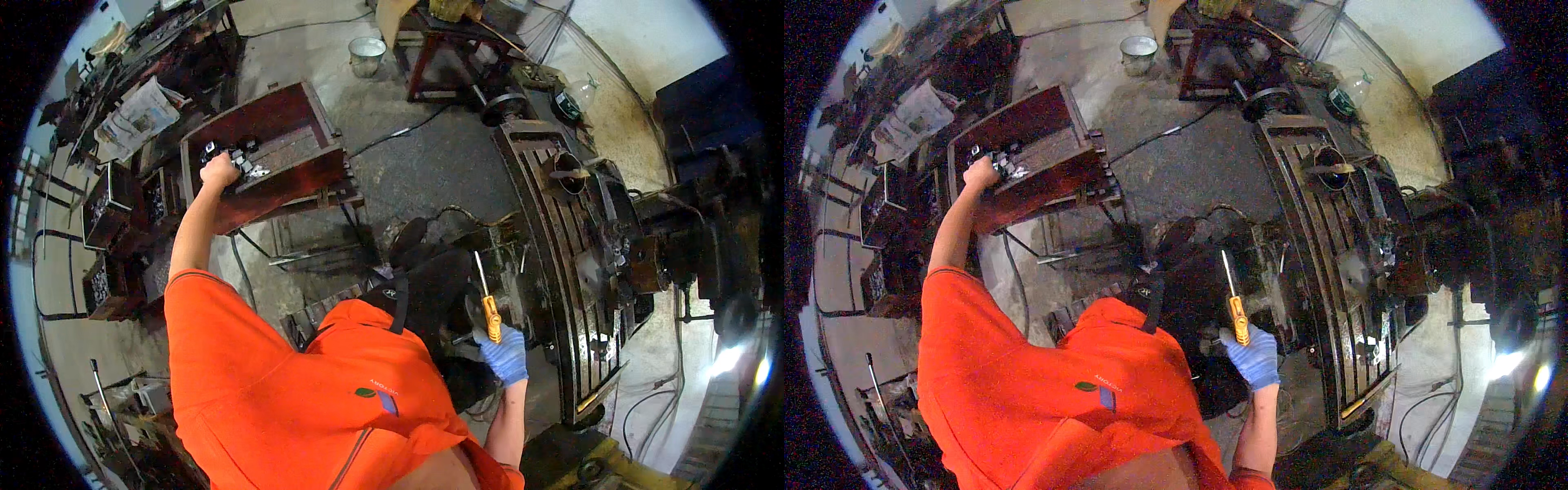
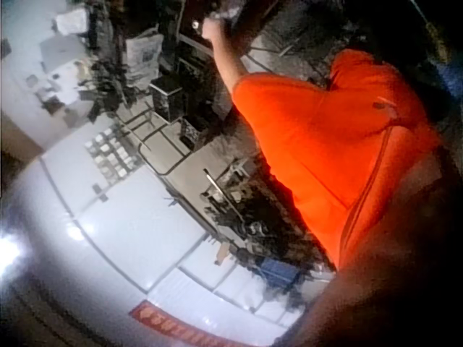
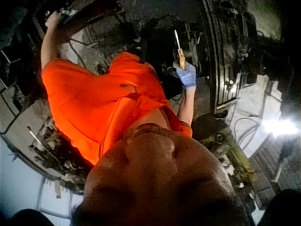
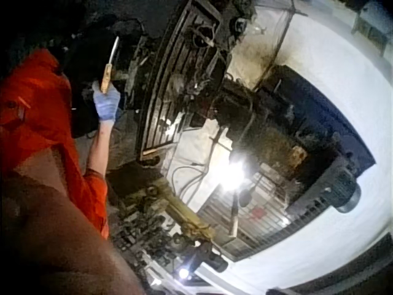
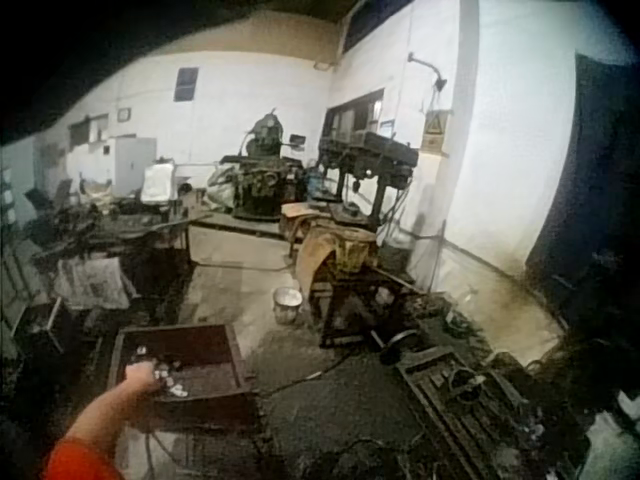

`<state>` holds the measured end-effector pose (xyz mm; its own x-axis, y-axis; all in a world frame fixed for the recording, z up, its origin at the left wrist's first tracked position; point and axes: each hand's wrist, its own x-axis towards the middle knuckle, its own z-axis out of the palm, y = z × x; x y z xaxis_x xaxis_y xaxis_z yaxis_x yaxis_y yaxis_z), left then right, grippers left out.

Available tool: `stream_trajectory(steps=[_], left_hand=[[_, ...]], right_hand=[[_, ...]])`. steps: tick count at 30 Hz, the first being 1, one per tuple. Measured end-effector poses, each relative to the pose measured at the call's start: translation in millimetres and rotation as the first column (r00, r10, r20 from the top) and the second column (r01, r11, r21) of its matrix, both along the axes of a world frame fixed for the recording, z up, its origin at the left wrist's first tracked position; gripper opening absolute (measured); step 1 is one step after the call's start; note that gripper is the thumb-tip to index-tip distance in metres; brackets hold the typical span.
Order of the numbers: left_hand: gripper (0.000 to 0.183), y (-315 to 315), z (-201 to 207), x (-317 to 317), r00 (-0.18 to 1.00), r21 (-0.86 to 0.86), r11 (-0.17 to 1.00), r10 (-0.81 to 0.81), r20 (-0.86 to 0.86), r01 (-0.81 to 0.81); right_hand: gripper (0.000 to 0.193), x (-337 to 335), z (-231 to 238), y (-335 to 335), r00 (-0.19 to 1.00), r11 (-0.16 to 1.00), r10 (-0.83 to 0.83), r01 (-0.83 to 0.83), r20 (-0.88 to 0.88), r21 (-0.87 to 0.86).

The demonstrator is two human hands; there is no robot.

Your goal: The person picks up small metal parts from a bin, places them on a milling machine table, uses a screwdriver to scrape their surfaces, and clears away debris with a pneumatic air gun.

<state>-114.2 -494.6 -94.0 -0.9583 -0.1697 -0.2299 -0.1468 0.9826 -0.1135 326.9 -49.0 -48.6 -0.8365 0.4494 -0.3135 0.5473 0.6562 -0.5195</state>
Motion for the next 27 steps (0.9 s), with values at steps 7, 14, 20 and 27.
stream_trajectory(steps=[7,14,20,27], left_hand=[[0.046,-13.7,-8.6,3.1,0.989,0.182,0.976,0.133,-0.070,-0.118],[0.017,9.0,10.6,-2.5,0.973,0.986,0.163,0.231,0.004,-0.043],[0.035,168.6,64.0,31.3,0.971,0.907,-0.396,-0.234,0.048,-0.141],[0.015,344.2,54.2,121.7,0.764,0.863,-0.326,-0.637,0.102,-0.386]], right_hand=[[0.037,2.0,6.6,-5.8,1.000,0.999,0.023,-0.023,0.016,0.035],[0.035,-0.9,23.6,-10.8,0.999,0.999,0.031,-0.031,-0.036,0.008],[0.041,-38.1,66.9,-28.0,0.988,0.987,0.155,-0.155,-0.011,0.037],[0.045,-28.0,74.4,-1.8,0.996,0.986,0.089,-0.084,-0.029,0.146]])
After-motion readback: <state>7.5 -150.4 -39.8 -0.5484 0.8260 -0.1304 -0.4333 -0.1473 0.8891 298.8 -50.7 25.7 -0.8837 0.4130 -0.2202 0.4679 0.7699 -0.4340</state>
